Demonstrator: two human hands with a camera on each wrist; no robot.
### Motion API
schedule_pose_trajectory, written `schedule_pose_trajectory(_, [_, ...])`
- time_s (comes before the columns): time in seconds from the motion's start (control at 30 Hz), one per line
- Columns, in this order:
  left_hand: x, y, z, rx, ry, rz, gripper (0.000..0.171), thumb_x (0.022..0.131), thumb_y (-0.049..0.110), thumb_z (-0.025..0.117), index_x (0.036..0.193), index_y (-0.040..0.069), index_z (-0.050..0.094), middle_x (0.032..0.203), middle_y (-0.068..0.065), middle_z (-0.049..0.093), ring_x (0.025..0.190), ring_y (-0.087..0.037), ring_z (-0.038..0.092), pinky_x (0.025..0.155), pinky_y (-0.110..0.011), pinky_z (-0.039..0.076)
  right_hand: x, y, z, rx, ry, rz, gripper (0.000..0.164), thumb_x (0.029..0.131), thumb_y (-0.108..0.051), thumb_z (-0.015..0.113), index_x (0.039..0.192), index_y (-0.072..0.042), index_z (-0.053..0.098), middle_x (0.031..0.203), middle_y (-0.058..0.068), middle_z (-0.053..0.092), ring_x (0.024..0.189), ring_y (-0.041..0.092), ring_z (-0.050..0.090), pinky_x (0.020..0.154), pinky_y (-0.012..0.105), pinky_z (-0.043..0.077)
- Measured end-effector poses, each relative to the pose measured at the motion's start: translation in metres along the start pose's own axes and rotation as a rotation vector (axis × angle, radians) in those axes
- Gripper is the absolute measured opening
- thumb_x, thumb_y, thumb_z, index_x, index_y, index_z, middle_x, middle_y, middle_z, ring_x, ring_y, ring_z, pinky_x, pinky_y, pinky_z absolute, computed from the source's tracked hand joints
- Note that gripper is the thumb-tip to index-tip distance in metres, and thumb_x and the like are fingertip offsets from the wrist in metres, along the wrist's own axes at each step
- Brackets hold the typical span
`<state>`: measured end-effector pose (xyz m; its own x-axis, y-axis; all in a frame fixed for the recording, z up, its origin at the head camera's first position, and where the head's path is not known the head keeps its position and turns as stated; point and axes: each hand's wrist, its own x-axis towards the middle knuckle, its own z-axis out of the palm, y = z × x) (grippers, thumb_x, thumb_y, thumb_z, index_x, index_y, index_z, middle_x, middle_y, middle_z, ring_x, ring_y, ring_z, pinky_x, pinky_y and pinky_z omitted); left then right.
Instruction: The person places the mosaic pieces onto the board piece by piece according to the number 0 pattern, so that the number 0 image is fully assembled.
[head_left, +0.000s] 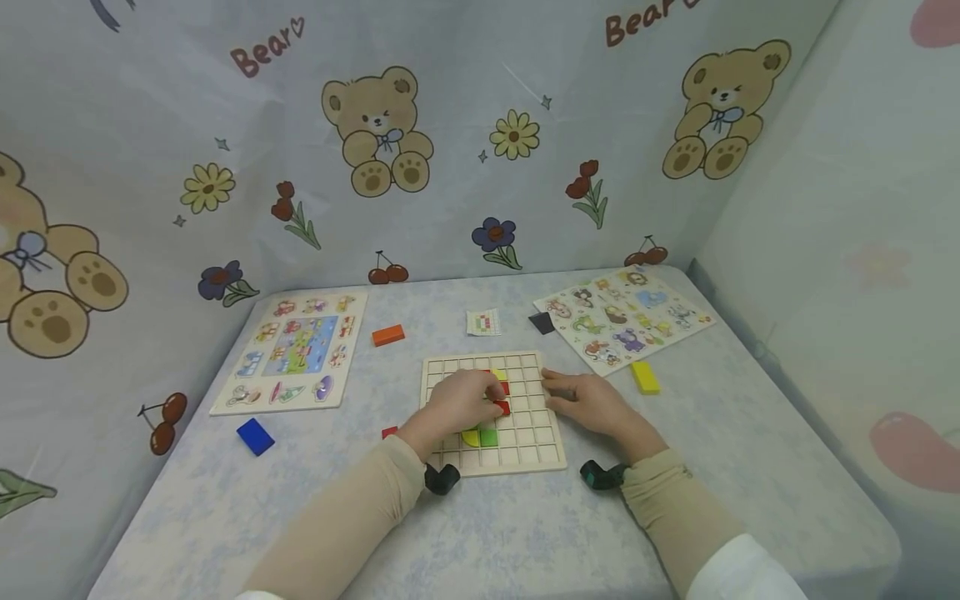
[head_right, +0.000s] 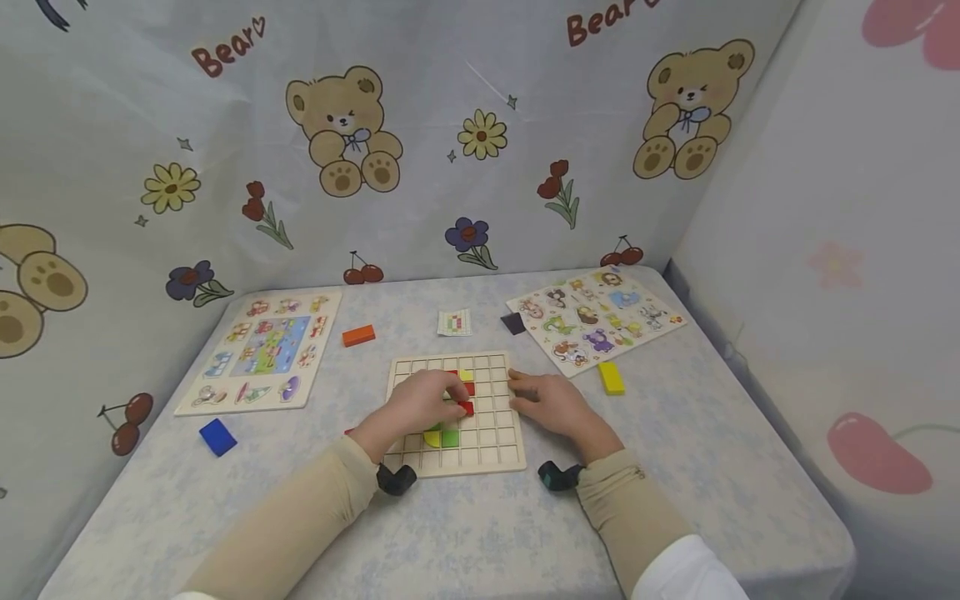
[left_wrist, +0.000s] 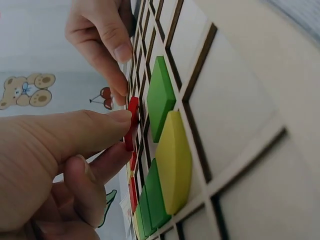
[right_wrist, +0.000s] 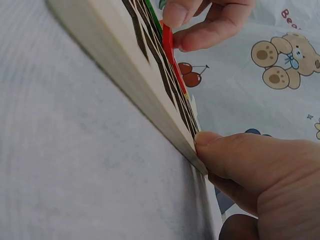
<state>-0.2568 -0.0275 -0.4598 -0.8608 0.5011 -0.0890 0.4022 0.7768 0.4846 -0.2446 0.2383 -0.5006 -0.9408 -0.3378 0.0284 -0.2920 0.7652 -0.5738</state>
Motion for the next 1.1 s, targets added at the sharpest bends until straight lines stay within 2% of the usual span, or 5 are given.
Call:
schedule_pose_trajectory(0.5, [0.002,-0.008,0.002,-0.008,-0.004,-0.044,0.01,0.093,0.03,0.078,0.103,0.027,0.08,0.1,0.014,0.073,0.081,-0.007,0.062,0.07,-0.03,0.05,0.004,-0.003,0.005,0.022,-0.016,0.018,0.042,0.099,-0.03,0.07,0.138,-0.015,0.067,0.154,-0.004,0.051,0.142,0.028,0.049,0.11,0.051,0.045])
schedule_pose_trajectory(0.6, [-0.01,-0.015,-0.005,-0.057,0.01,-0.053,0.018,0.094,0.034,0.076,0.111,0.028,0.079,0.107,0.013,0.073,0.093,-0.01,0.065,0.076,-0.033,0.052,0.003,-0.002,0.005,0.008,-0.014,0.01,0.042,0.099,-0.031,0.07,0.138,-0.015,0.067,0.154,-0.003,0.051,0.141,0.029,0.05,0.11,0.051,0.045])
schedule_pose_trajectory(0.73, [-0.033,-0.03,-0.026,-0.136,0.065,-0.082,0.027,0.095,0.035,0.075,0.119,0.024,0.078,0.114,0.009,0.073,0.104,-0.016,0.066,0.086,-0.041,0.054,0.002,-0.002,0.004,-0.01,0.002,-0.001,0.042,0.099,-0.031,0.069,0.138,-0.015,0.067,0.154,-0.002,0.052,0.141,0.031,0.05,0.11,0.053,0.044])
schedule_pose_trajectory(0.9, [-0.063,-0.058,-0.052,-0.177,0.103,-0.156,0.029,0.093,0.031,0.077,0.12,0.019,0.077,0.113,0.005,0.073,0.091,-0.018,0.061,0.08,-0.038,0.053,0.0,-0.003,0.002,0.004,-0.003,0.008,0.042,0.099,-0.029,0.069,0.138,-0.014,0.066,0.155,-0.002,0.051,0.143,0.032,0.048,0.111,0.054,0.042])
schedule_pose_trajectory(1.1, [-0.092,-0.103,-0.06,-0.206,0.089,-0.256,0.036,0.089,0.028,0.081,0.123,0.018,0.072,0.11,0.001,0.07,0.089,-0.019,0.06,0.075,-0.035,0.05,0.0,-0.003,0.0,0.013,-0.005,0.02,0.042,0.099,-0.03,0.07,0.138,-0.014,0.066,0.155,-0.002,0.051,0.143,0.029,0.047,0.112,0.052,0.042])
